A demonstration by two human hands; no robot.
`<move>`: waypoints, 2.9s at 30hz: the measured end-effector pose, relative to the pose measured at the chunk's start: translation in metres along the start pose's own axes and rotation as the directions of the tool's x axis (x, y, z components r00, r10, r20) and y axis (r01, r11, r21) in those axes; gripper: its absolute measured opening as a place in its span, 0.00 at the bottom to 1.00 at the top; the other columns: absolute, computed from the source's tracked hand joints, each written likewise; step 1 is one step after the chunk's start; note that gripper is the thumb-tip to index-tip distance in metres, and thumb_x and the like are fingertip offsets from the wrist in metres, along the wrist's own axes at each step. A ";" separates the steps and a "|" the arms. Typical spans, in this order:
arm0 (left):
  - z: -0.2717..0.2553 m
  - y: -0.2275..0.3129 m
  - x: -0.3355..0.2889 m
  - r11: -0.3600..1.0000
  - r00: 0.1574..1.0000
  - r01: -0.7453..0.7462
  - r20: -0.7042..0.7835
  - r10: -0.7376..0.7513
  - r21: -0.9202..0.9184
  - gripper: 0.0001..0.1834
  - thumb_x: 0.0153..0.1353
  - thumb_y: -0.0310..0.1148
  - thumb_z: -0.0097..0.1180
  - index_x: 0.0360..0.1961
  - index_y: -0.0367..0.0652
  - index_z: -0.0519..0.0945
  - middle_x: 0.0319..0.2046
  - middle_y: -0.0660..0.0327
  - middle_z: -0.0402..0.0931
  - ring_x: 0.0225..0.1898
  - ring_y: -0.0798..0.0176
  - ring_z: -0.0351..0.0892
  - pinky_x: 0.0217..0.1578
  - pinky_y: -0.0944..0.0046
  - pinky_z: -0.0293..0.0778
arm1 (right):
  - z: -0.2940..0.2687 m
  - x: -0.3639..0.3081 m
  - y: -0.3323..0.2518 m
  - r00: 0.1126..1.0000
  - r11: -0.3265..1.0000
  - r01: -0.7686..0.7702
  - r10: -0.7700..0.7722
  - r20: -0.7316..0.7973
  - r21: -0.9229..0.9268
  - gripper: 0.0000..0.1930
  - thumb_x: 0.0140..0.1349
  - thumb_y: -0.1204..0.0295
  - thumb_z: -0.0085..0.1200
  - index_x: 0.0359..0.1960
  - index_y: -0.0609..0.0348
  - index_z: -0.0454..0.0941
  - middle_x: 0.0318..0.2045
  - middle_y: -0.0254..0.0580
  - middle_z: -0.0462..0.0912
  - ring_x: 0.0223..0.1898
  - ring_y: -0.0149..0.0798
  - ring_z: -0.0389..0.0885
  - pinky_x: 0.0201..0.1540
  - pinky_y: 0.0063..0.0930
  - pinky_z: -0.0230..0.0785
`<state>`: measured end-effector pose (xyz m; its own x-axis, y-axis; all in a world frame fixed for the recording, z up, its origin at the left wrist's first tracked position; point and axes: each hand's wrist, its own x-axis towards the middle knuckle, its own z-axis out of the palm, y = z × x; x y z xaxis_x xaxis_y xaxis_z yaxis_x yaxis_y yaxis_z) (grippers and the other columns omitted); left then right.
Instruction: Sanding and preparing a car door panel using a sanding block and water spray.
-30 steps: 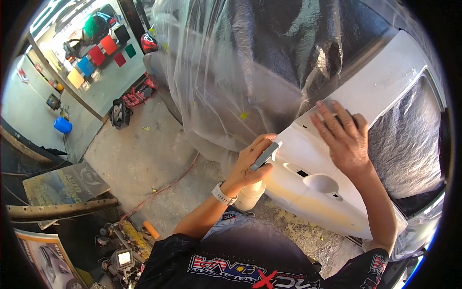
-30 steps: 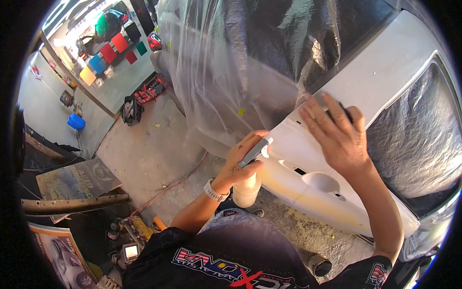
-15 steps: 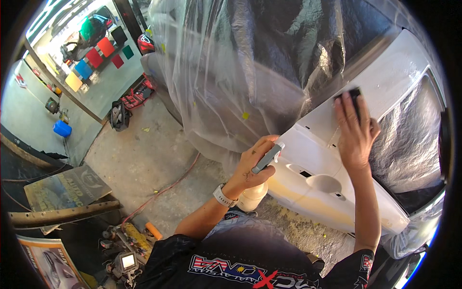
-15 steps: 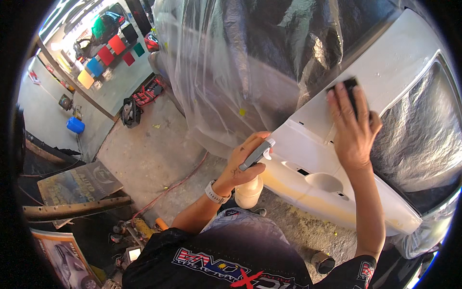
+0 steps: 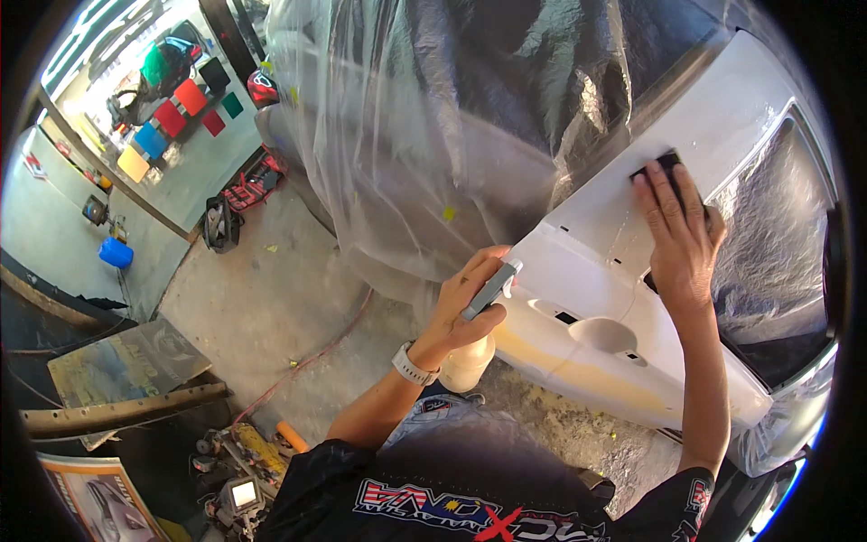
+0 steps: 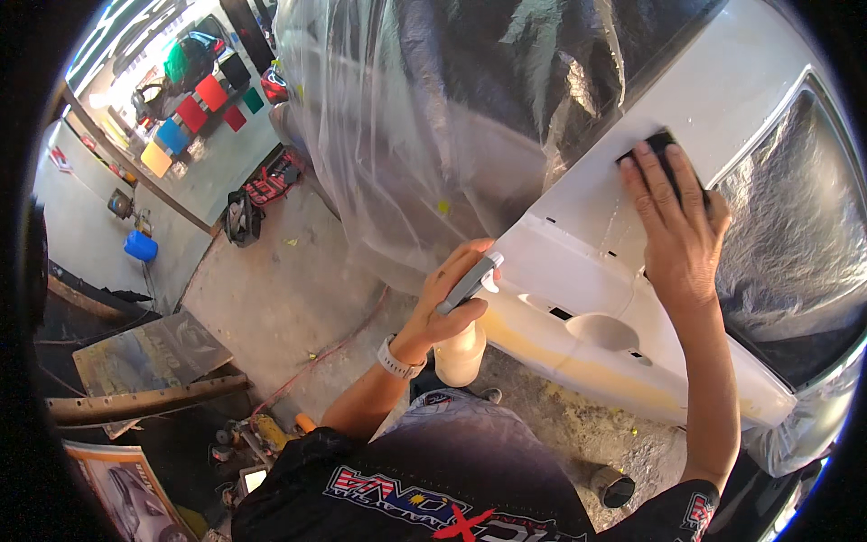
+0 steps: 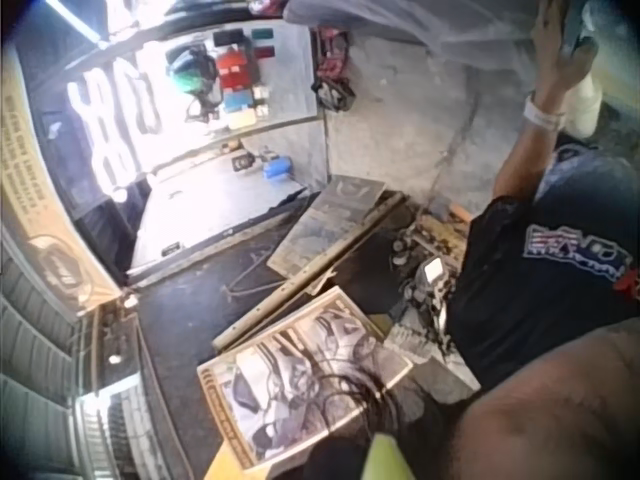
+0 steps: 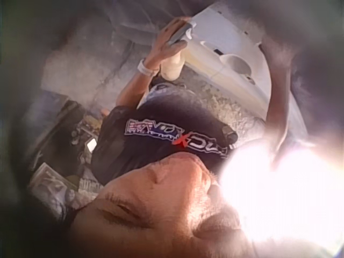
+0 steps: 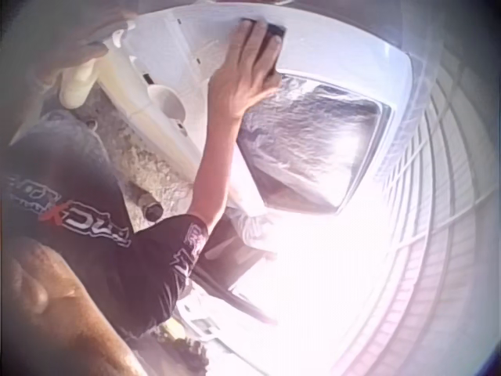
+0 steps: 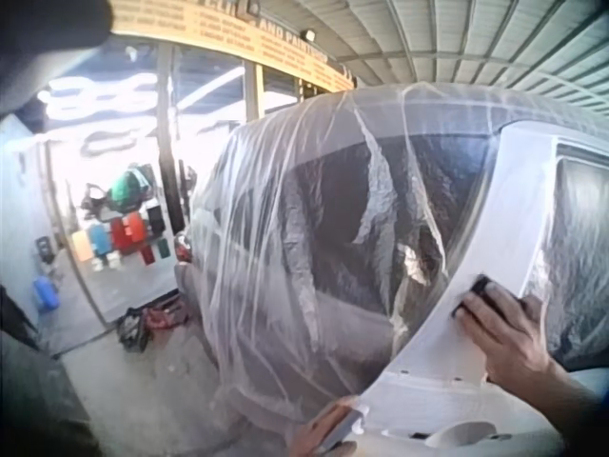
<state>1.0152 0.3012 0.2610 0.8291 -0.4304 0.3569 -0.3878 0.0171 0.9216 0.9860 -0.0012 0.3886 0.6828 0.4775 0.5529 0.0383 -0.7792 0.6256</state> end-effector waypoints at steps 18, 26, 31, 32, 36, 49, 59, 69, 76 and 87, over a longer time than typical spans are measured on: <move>0.001 0.003 0.002 1.000 1.000 0.013 0.000 -0.013 0.020 0.31 0.47 0.33 0.56 0.57 0.36 0.79 0.56 0.54 0.78 0.53 0.52 0.81 0.58 0.60 0.73 | -0.003 0.032 0.034 0.972 0.962 -0.227 0.214 -0.097 -0.151 0.31 0.65 0.78 0.50 0.70 0.36 0.78 0.76 0.21 0.72 0.75 0.35 0.70 0.60 0.41 0.59; 0.002 0.002 0.002 0.998 0.999 -0.048 0.023 0.049 -0.046 0.28 0.48 0.37 0.57 0.53 0.37 0.81 0.60 0.51 0.76 0.57 0.52 0.79 0.61 0.57 0.71 | 0.024 0.006 -0.056 0.950 0.942 0.311 -0.306 -0.056 0.127 0.24 0.67 0.65 0.51 0.64 0.48 0.83 0.74 0.28 0.73 0.77 0.38 0.65 0.65 0.42 0.58; 0.004 -0.002 0.003 0.999 0.999 -0.012 -0.045 0.010 -0.032 0.24 0.50 0.30 0.55 0.51 0.38 0.80 0.60 0.54 0.78 0.52 0.53 0.82 0.54 0.61 0.75 | 0.016 -0.007 -0.038 0.923 0.922 0.384 -0.385 -0.005 0.038 0.24 0.68 0.67 0.51 0.65 0.46 0.82 0.75 0.27 0.71 0.77 0.37 0.65 0.68 0.44 0.57; 0.001 -0.002 0.000 0.999 0.999 0.020 -0.043 -0.022 -0.036 0.24 0.50 0.30 0.56 0.51 0.39 0.80 0.60 0.54 0.78 0.52 0.53 0.82 0.54 0.61 0.75 | 0.015 -0.014 -0.032 0.921 0.920 0.390 -0.390 -0.014 0.043 0.24 0.68 0.67 0.51 0.65 0.46 0.82 0.75 0.27 0.71 0.77 0.37 0.65 0.68 0.44 0.57; -0.001 0.000 -0.004 0.999 0.999 -0.034 -0.025 0.034 -0.016 0.23 0.49 0.30 0.56 0.50 0.40 0.80 0.59 0.54 0.79 0.51 0.52 0.84 0.53 0.61 0.76 | 0.009 -0.060 0.011 0.917 0.915 0.397 -0.399 0.013 0.076 0.23 0.68 0.69 0.51 0.65 0.45 0.82 0.75 0.24 0.72 0.77 0.35 0.65 0.69 0.44 0.58; -0.003 -0.017 -0.003 0.997 1.000 0.017 0.026 -0.015 -0.072 0.37 0.51 0.25 0.56 0.67 0.36 0.74 0.51 0.59 0.79 0.49 0.66 0.77 0.52 0.65 0.73 | 0.013 0.000 -0.041 0.906 0.906 0.423 -0.423 0.035 0.002 0.25 0.68 0.67 0.52 0.67 0.49 0.79 0.77 0.29 0.68 0.78 0.37 0.64 0.67 0.41 0.62; 0.005 -0.006 0.006 0.999 1.000 -0.009 0.026 0.008 0.045 0.34 0.51 0.25 0.54 0.64 0.35 0.75 0.47 0.62 0.80 0.41 0.69 0.76 0.45 0.67 0.74 | 0.003 -0.081 0.050 0.928 0.928 0.362 -0.367 0.062 0.085 0.24 0.68 0.72 0.50 0.66 0.45 0.82 0.74 0.24 0.74 0.72 0.36 0.72 0.60 0.43 0.64; 0.006 -0.006 0.001 0.999 0.998 0.052 0.021 -0.051 -0.015 0.35 0.54 0.23 0.55 0.67 0.38 0.72 0.46 0.63 0.81 0.39 0.70 0.75 0.41 0.67 0.73 | 0.008 -0.046 0.051 0.996 0.996 0.087 -0.087 0.012 -0.007 0.25 0.68 0.72 0.51 0.67 0.39 0.82 0.72 0.22 0.77 0.73 0.33 0.70 0.63 0.43 0.59; 0.003 -0.003 0.004 0.997 1.000 0.003 -0.002 -0.003 0.083 0.34 0.53 0.23 0.56 0.66 0.39 0.74 0.46 0.64 0.81 0.40 0.71 0.75 0.42 0.68 0.74 | -0.015 -0.002 0.071 0.999 0.999 0.052 -0.051 -0.012 0.013 0.29 0.66 0.79 0.47 0.67 0.42 0.80 0.73 0.24 0.75 0.74 0.35 0.70 0.61 0.42 0.60; 0.004 -0.013 -0.004 0.991 0.999 0.047 0.017 -0.045 -0.122 0.39 0.54 0.22 0.55 0.72 0.39 0.71 0.48 0.62 0.81 0.40 0.71 0.76 0.43 0.67 0.75 | 0.014 -0.025 0.004 0.948 0.946 0.315 -0.317 0.023 0.070 0.24 0.65 0.67 0.53 0.64 0.45 0.83 0.73 0.26 0.75 0.74 0.32 0.70 0.64 0.41 0.63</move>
<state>1.0153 0.2992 0.2468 0.8386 -0.4463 0.3123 -0.2965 0.1069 0.9490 0.9788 -0.0217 0.3692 0.6517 0.6907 0.3132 0.3027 -0.6156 0.7276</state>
